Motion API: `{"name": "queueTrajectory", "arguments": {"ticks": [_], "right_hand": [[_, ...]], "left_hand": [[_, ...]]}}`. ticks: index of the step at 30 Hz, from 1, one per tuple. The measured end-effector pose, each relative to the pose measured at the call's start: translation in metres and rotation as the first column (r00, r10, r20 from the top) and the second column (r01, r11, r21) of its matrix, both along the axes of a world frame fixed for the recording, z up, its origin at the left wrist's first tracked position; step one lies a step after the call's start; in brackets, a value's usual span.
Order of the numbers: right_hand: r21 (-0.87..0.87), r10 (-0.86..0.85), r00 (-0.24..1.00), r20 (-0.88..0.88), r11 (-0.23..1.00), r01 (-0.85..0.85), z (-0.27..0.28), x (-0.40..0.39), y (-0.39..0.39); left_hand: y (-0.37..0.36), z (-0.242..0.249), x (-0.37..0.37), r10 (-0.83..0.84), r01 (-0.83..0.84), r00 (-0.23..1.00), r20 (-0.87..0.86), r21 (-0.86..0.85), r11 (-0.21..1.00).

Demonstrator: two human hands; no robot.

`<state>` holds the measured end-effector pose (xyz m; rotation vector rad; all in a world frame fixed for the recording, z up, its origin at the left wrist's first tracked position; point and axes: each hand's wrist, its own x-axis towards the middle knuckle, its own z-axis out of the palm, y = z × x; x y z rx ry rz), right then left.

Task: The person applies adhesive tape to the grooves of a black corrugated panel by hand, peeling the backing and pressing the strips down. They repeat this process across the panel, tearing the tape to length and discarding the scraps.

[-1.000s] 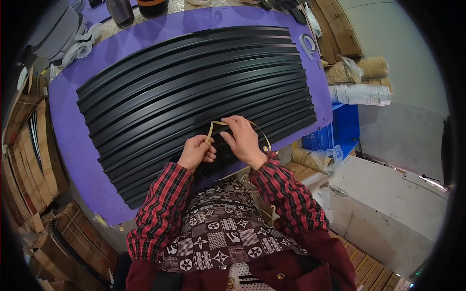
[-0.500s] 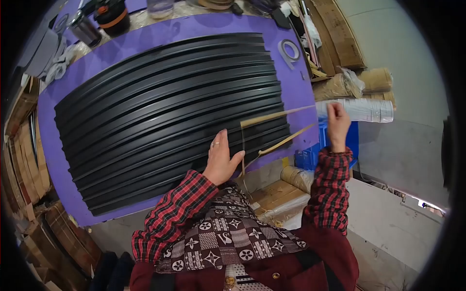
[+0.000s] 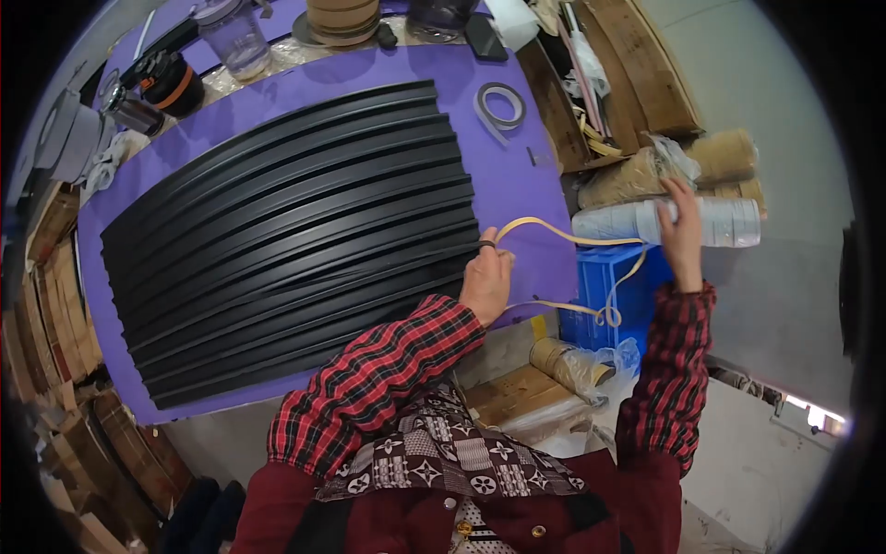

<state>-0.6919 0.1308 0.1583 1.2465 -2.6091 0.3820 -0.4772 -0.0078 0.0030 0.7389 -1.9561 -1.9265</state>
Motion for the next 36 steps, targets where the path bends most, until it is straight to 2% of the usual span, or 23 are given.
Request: {"name": "queueTrajectory", "arguments": {"ticks": [1, 2, 3, 5, 6, 7, 8, 9, 10, 11, 12, 13, 14, 15, 17, 19, 22, 24, 27, 30, 31, 33, 36], "right_hand": [[-0.038, 0.241, 0.965, 0.103, 0.970, -0.239, 0.001, 0.059, -0.065], [0.008, 0.451, 0.879, 0.153, 0.889, -0.458, -0.011, 0.102, -0.104], [-0.038, 0.496, 0.850, 0.180, 0.867, -0.498, -0.027, 0.115, -0.114], [0.245, 0.497, 0.781, 0.378, 0.760, -0.602, -0.071, 0.148, -0.144], [0.334, 0.329, 0.753, 0.570, 0.745, -0.578, -0.088, 0.141, -0.141], [0.126, 0.390, 0.638, 0.664, 0.783, -0.609, -0.088, 0.137, -0.140], [0.033, 0.338, 0.578, 0.743, 0.844, -0.536, -0.097, 0.133, -0.134], [0.021, 0.351, 0.557, 0.753, 0.833, -0.553, -0.104, 0.134, -0.130], [-0.041, 0.252, 0.501, 0.828, 0.918, -0.393, -0.110, 0.134, -0.123], [-0.069, 0.154, 0.425, 0.892, 0.975, -0.209, -0.113, 0.134, -0.120], [-0.075, 0.105, 0.264, 0.959, 0.990, -0.121, -0.110, 0.138, -0.125], [-0.056, 0.085, 0.270, 0.959, 0.992, -0.114, -0.111, 0.140, -0.128], [-0.098, 0.116, 0.191, 0.975, 0.990, -0.103, -0.115, 0.139, -0.132], [-0.134, 0.143, 0.116, 0.983, 0.987, -0.083, -0.120, 0.136, -0.132], [-0.135, 0.137, 0.055, 0.989, 0.990, -0.048, -0.138, 0.124, -0.125], [-0.144, 0.145, 0.081, 0.986, 0.989, -0.023, -0.145, 0.122, -0.125], [-0.039, 0.014, 0.205, 0.979, 0.992, 0.117, -0.165, 0.112, -0.114], [-0.038, 0.001, 0.219, 0.976, 0.986, 0.165, -0.177, 0.108, -0.108], [-0.064, 0.016, 0.219, 0.976, 0.975, 0.215, -0.197, 0.105, -0.100], [-0.096, -0.008, 0.379, 0.925, 0.962, 0.256, -0.211, 0.104, -0.095], [-0.095, -0.012, 0.380, 0.925, 0.960, 0.263, -0.212, 0.105, -0.096], [-0.124, -0.034, 0.549, 0.835, 0.961, 0.247, -0.209, 0.108, -0.099], [-0.091, -0.074, 0.561, 0.825, 0.961, 0.261, -0.211, 0.107, -0.102]], "left_hand": [[-0.001, 0.003, -0.002, -0.029, 0.028, 0.997, 0.066, 0.014, 0.999], [-0.003, 0.006, -0.004, -0.052, 0.049, 0.989, 0.140, 0.028, 0.998], [0.022, -0.032, -0.016, 0.000, -0.011, 0.989, -0.146, -0.072, 0.997], [0.016, -0.068, 0.002, 0.044, -0.131, 0.927, -0.372, -0.211, 0.969], [-0.004, -0.040, 0.013, -0.189, 0.158, 0.973, -0.136, -0.208, 0.965], [-0.021, -0.009, 0.021, -0.418, 0.426, 0.904, 0.088, -0.109, 0.898], [-0.030, 0.004, 0.031, -0.633, 0.640, 0.730, 0.257, 0.068, 0.766], [-0.034, -0.004, 0.047, -0.635, 0.659, 0.722, 0.274, 0.004, 0.752], [-0.041, -0.010, 0.066, -0.644, 0.684, 0.711, 0.283, -0.060, 0.727], [-0.067, -0.002, 0.087, -0.645, 0.674, 0.713, 0.275, -0.015, 0.738], [-0.086, -0.016, 0.115, -0.478, 0.493, 0.856, 0.196, -0.035, 0.869], [-0.109, -0.022, 0.145, -0.214, 0.251, 0.958, 0.193, -0.191, 0.949], [-0.135, -0.028, 0.176, 0.019, 0.074, 0.972, 0.235, -0.381, 0.922], [-0.162, -0.032, 0.208, 0.228, -0.039, 0.925, 0.303, -0.523, 0.852], [-0.203, -0.042, 0.262, 0.531, -0.190, 0.813, 0.240, -0.753, 0.630], [-0.235, -0.061, 0.303, 0.596, -0.257, 0.783, 0.177, -0.781, 0.570], [-0.259, -0.093, 0.337, 0.571, -0.371, 0.794, 0.210, -0.577, 0.728], [-0.268, -0.101, 0.349, 0.534, -0.327, 0.794, 0.290, -0.537, 0.778], [-0.268, -0.095, 0.349, 0.501, -0.333, 0.820, 0.277, -0.482, 0.810], [-0.273, -0.092, 0.350, 0.454, -0.266, 0.819, 0.351, -0.468, 0.843], [-0.273, -0.090, 0.349, 0.443, -0.235, 0.825, 0.350, -0.501, 0.833], [-0.272, -0.090, 0.347, 0.456, -0.256, 0.823, 0.339, -0.495, 0.830], [-0.272, -0.088, 0.346, 0.472, -0.275, 0.815, 0.336, -0.492, 0.826]]}}
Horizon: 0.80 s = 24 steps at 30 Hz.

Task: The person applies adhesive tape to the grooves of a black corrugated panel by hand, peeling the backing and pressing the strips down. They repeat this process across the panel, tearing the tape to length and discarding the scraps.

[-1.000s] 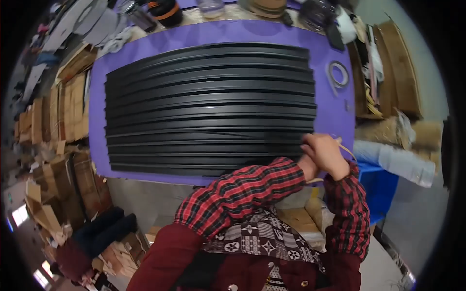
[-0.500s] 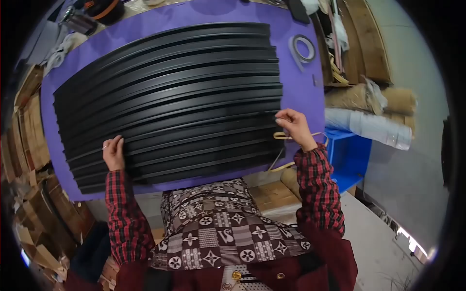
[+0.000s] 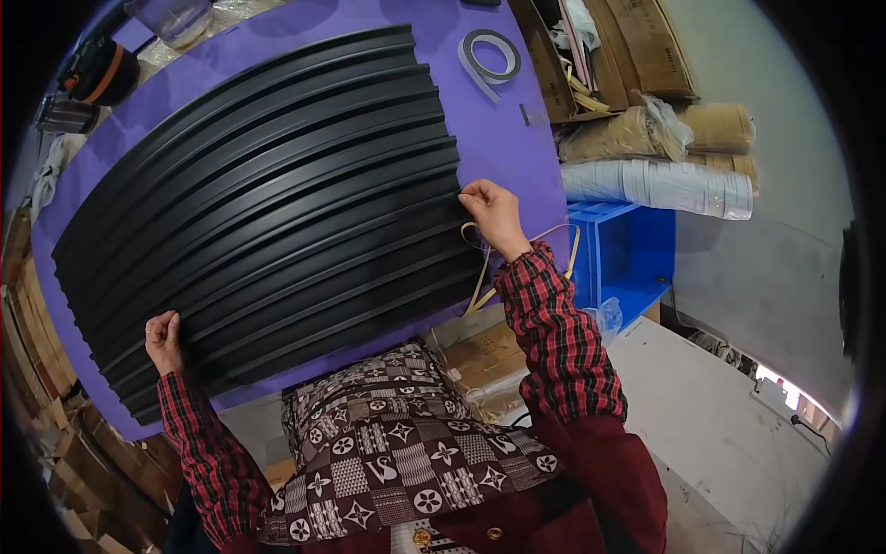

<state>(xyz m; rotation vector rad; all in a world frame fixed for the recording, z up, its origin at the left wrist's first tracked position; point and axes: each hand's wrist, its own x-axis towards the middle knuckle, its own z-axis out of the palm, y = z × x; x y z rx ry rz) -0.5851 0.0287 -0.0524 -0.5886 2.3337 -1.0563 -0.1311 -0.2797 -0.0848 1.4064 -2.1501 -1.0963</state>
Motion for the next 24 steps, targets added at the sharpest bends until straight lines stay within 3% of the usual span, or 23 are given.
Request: {"name": "queueTrajectory", "arguments": {"ticks": [14, 16, 17, 19, 20, 21, 22, 24], "right_hand": [[0.091, 0.054, 0.995, -0.081, 0.995, -0.046, -0.002, -0.005, -0.006], [0.092, 0.054, 0.995, -0.088, 0.995, -0.046, 0.001, -0.007, -0.008], [0.158, 0.128, 0.985, -0.114, 0.981, -0.109, 0.004, -0.009, -0.009], [0.223, 0.190, 0.972, -0.135, 0.962, -0.157, 0.005, -0.011, -0.008], [0.228, 0.247, 0.958, -0.144, 0.951, -0.211, 0.004, -0.013, -0.008], [0.231, 0.306, 0.939, -0.154, 0.936, -0.267, 0.003, -0.015, -0.008], [0.226, 0.303, 0.940, -0.157, 0.938, -0.264, 0.004, -0.017, -0.007], [0.161, 0.320, 0.943, -0.087, 0.939, -0.304, 0.006, -0.020, -0.004]], "left_hand": [[-0.008, -0.005, 0.007, -0.037, 0.037, 0.999, 0.006, 0.005, 0.999], [-0.009, 0.008, -0.007, 0.012, -0.008, 0.975, 0.220, -0.017, 1.000], [-0.008, 0.010, -0.019, 0.003, 0.002, 0.976, 0.217, -0.024, 1.000], [0.025, 0.041, -0.099, -0.199, 0.235, 0.964, 0.176, -0.220, 0.947], [0.052, 0.054, -0.151, -0.246, 0.265, 0.961, 0.129, -0.168, 0.950], [0.081, 0.063, -0.202, -0.403, 0.404, 0.913, 0.059, -0.259, 0.877], [0.109, 0.061, -0.244, -0.481, 0.468, 0.877, -0.012, -0.212, 0.858], [0.158, 0.033, -0.312, -0.556, 0.500, 0.820, -0.135, -0.305, 0.811]]}}
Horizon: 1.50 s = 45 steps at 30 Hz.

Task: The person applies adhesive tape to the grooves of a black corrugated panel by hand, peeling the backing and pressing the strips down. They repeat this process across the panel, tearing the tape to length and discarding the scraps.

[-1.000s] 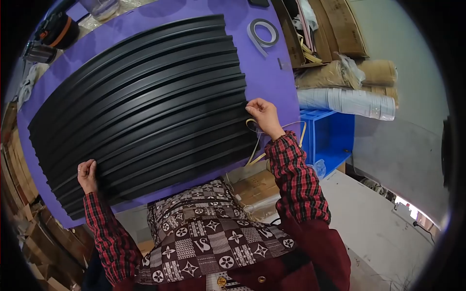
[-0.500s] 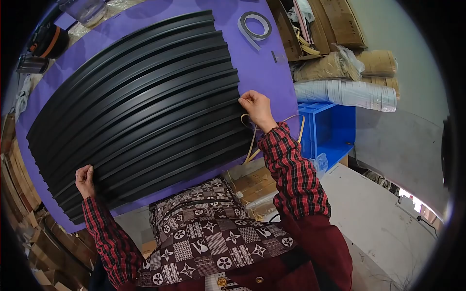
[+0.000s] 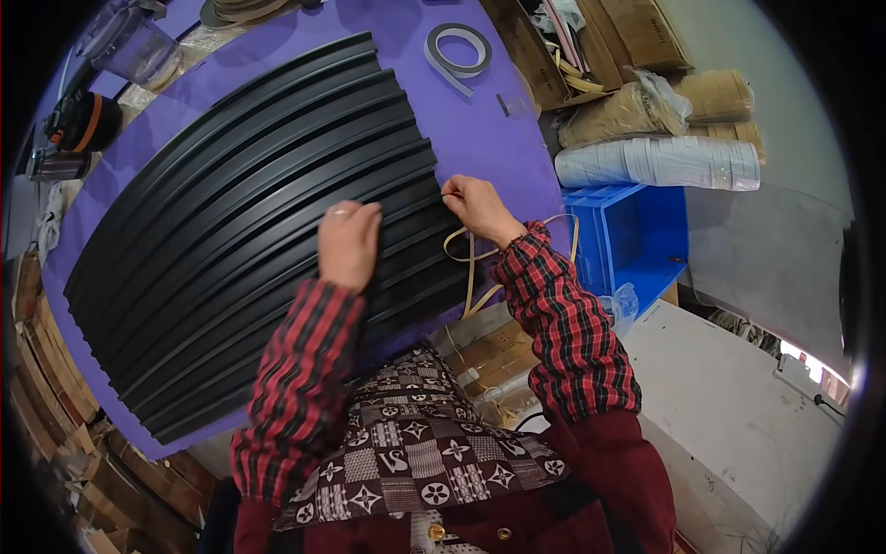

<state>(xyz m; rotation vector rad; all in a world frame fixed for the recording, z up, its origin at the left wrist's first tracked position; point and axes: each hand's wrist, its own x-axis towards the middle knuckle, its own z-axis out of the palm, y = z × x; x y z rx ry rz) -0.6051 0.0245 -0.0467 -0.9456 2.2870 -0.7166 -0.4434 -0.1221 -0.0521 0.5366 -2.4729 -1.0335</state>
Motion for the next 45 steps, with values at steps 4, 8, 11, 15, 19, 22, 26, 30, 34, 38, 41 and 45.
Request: {"name": "queueTrajectory", "arguments": {"ticks": [4, 8, 11, 15, 19, 22, 26, 30, 34, 38, 41, 45], "right_hand": [[0.004, -0.010, 0.999, -0.038, 1.000, 0.010, 0.000, 0.002, -0.001], [-0.099, -0.048, 0.995, -0.093, 0.994, 0.039, -0.015, 0.009, 0.004], [-0.138, -0.096, 0.973, -0.211, 0.988, 0.068, -0.017, 0.018, 0.007], [-0.360, -0.247, 0.963, -0.108, 0.913, 0.194, -0.016, 0.033, 0.014], [-0.297, -0.263, 0.949, -0.173, 0.933, 0.204, -0.014, 0.029, 0.012], [-0.194, -0.135, 0.877, -0.461, 0.980, 0.049, -0.003, 0.025, 0.014], [-0.154, -0.054, 0.825, -0.563, 0.987, -0.040, -0.012, 0.026, 0.010], [-0.062, 0.009, 0.775, -0.632, 0.996, -0.063, -0.020, 0.026, 0.002], [-0.055, -0.038, 0.826, -0.563, 0.998, 0.008, -0.015, 0.025, 0.001], [-0.060, -0.161, 0.966, 0.204, 0.982, 0.177, -0.022, -0.001, 0.010], [-0.155, -0.092, 0.807, 0.583, 0.963, 0.222, -0.025, -0.010, 0.015], [-0.257, -0.007, 0.559, 0.829, 0.883, 0.391, 0.020, -0.001, 0.002]], "left_hand": [[0.050, -0.021, -0.061, 0.058, -0.061, 0.997, 0.059, 0.037, 0.997], [0.057, -0.026, -0.065, 0.123, -0.127, 0.982, 0.140, 0.018, 0.992], [0.058, -0.023, -0.067, 0.123, -0.123, 0.976, 0.177, -0.013, 0.992], [0.056, -0.020, -0.068, 0.141, -0.145, 0.963, 0.231, 0.002, 0.989], [0.058, -0.020, -0.068, 0.152, -0.150, 0.966, 0.208, -0.024, 0.988], [0.058, -0.019, -0.068, 0.158, -0.154, 0.967, 0.201, -0.033, 0.987], [0.058, -0.023, -0.068, 0.158, -0.153, 0.968, 0.194, -0.040, 0.987], [0.059, -0.024, -0.067, 0.158, -0.154, 0.975, 0.158, -0.038, 0.987], [0.060, -0.025, -0.067, 0.177, -0.175, 0.971, 0.161, -0.027, 0.984], [0.061, -0.025, -0.067, 0.191, -0.188, 0.967, 0.168, -0.035, 0.981], [0.061, -0.026, -0.069, 0.200, -0.193, 0.964, 0.176, -0.058, 0.980], [0.060, -0.022, -0.067, 0.185, -0.174, 0.970, 0.157, -0.084, 0.981]]}}
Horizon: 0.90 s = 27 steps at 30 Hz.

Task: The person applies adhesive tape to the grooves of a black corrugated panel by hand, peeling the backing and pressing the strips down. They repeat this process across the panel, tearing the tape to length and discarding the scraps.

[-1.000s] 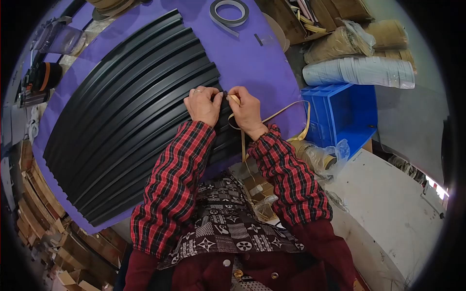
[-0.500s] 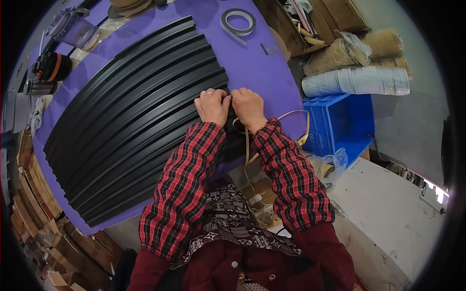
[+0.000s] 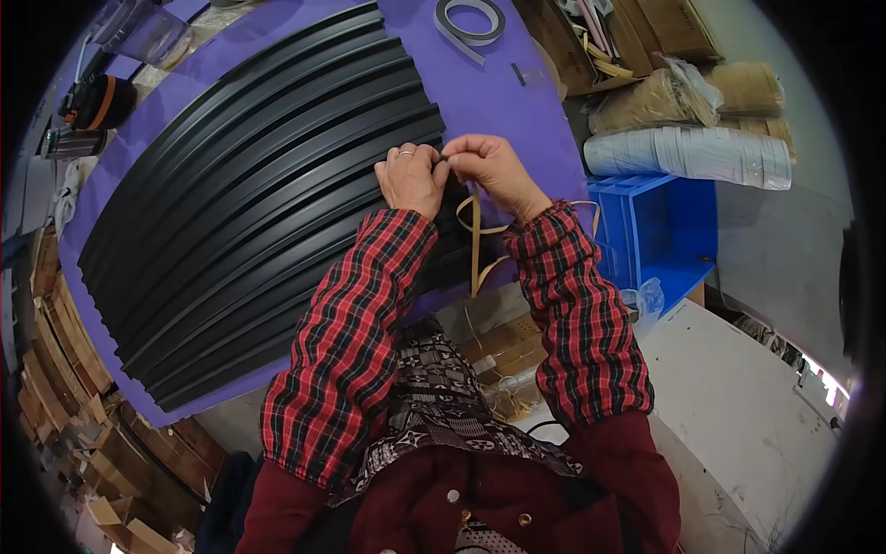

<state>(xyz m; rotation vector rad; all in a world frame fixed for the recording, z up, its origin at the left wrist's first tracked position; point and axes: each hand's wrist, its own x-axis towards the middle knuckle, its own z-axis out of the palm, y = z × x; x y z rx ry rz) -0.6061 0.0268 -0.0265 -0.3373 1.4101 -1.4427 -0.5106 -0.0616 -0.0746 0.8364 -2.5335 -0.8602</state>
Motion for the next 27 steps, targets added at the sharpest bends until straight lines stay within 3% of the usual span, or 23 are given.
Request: {"name": "queueTrajectory", "arguments": {"ticks": [1, 2, 3, 4, 6, 7, 9, 10, 11, 13, 15, 17, 18, 19, 20, 21, 22, 23, 25, 27], "right_hand": [[-0.057, -0.055, 0.998, -0.011, 0.997, 0.054, 0.006, -0.004, 0.003], [-0.065, -0.057, 0.998, -0.023, 0.996, 0.055, 0.016, -0.004, 0.005], [-0.110, -0.170, 0.985, -0.008, 0.980, 0.168, 0.030, -0.002, 0.009], [-0.152, -0.286, 0.958, 0.014, 0.947, 0.284, 0.040, 0.003, 0.016], [-0.208, -0.276, 0.961, 0.021, 0.939, 0.274, 0.051, 0.013, 0.029], [-0.230, -0.257, 0.966, 0.029, 0.939, 0.256, 0.056, 0.021, 0.033], [-0.283, -0.280, 0.960, 0.022, 0.919, 0.275, 0.071, 0.040, 0.034], [-0.301, -0.287, 0.958, 0.010, 0.913, 0.276, 0.077, 0.048, 0.035], [-0.340, -0.291, 0.957, -0.010, 0.901, 0.270, 0.081, 0.056, 0.038], [-0.356, -0.273, 0.961, -0.051, 0.904, 0.238, 0.089, 0.074, 0.045], [-0.391, -0.296, 0.951, -0.085, 0.888, 0.241, 0.099, 0.097, 0.046], [-0.428, -0.316, 0.941, -0.117, 0.871, 0.240, 0.106, 0.117, 0.047], [-0.402, -0.489, 0.822, -0.290, 0.842, 0.359, 0.108, 0.126, 0.048], [-0.395, -0.616, 0.646, -0.451, 0.787, 0.474, 0.109, 0.137, 0.049], [-0.399, -0.614, 0.646, -0.454, 0.788, 0.469, 0.109, 0.147, 0.058], [-0.442, -0.707, 0.546, -0.449, 0.707, 0.552, 0.108, 0.153, 0.074], [-0.484, -0.784, 0.442, -0.436, 0.618, 0.620, 0.108, 0.162, 0.081], [-0.384, -0.698, 0.520, -0.492, 0.710, 0.590, 0.108, 0.189, 0.088], [-0.360, -0.570, 0.610, -0.550, 0.821, 0.443, 0.108, 0.253, 0.085], [-0.381, -0.499, 0.531, -0.685, 0.867, 0.322, 0.097, 0.289, 0.079]], "left_hand": [[-0.001, 0.001, 0.001, -0.040, 0.039, 0.999, 0.024, 0.048, 0.998], [-0.002, 0.005, 0.004, -0.051, 0.055, 0.998, -0.045, 0.107, 0.993], [-0.003, 0.009, 0.006, -0.063, 0.081, 0.991, -0.118, 0.162, 0.983], [-0.004, 0.013, 0.012, -0.071, 0.146, 0.978, -0.196, 0.401, 0.904], [0.012, 0.015, 0.021, -0.053, 0.373, 0.894, -0.445, 0.671, 0.641], [0.019, 0.041, 0.029, -0.104, 0.462, 0.875, -0.473, 0.750, 0.473], [0.033, 0.073, 0.043, -0.062, 0.465, 0.884, -0.463, 0.857, 0.224], [0.034, 0.078, 0.048, -0.031, 0.468, 0.883, -0.469, 0.871, 0.154], [0.035, 0.082, 0.054, -0.044, 0.483, 0.875, -0.483, 0.860, 0.162], [0.040, 0.088, 0.071, -0.234, 0.477, 0.875, -0.423, 0.836, 0.271], [0.047, 0.096, 0.092, -0.241, 0.504, 0.862, -0.445, 0.804, 0.316], [0.048, 0.104, 0.120, -0.254, 0.468, 0.884, -0.393, 0.753, 0.464], [0.048, 0.116, 0.135, -0.253, 0.438, 0.898, -0.361, 0.667, 0.602], [0.047, 0.128, 0.151, -0.255, 0.443, 0.895, -0.366, 0.661, 0.606], [0.047, 0.138, 0.169, -0.276, 0.398, 0.915, -0.296, 0.539, 0.743], [0.047, 0.143, 0.187, -0.276, 0.345, 0.935, -0.223, 0.392, 0.853], [0.049, 0.143, 0.204, -0.212, 0.302, 0.944, -0.251, 0.407, 0.862], [0.051, 0.143, 0.218, -0.193, 0.285, 0.948, -0.253, 0.407, 0.868], [0.057, 0.145, 0.247, -0.098, 0.178, 0.966, -0.238, 0.342, 0.923], [0.064, 0.147, 0.266, -0.102, 0.175, 0.969, -0.225, 0.332, 0.927]]}}
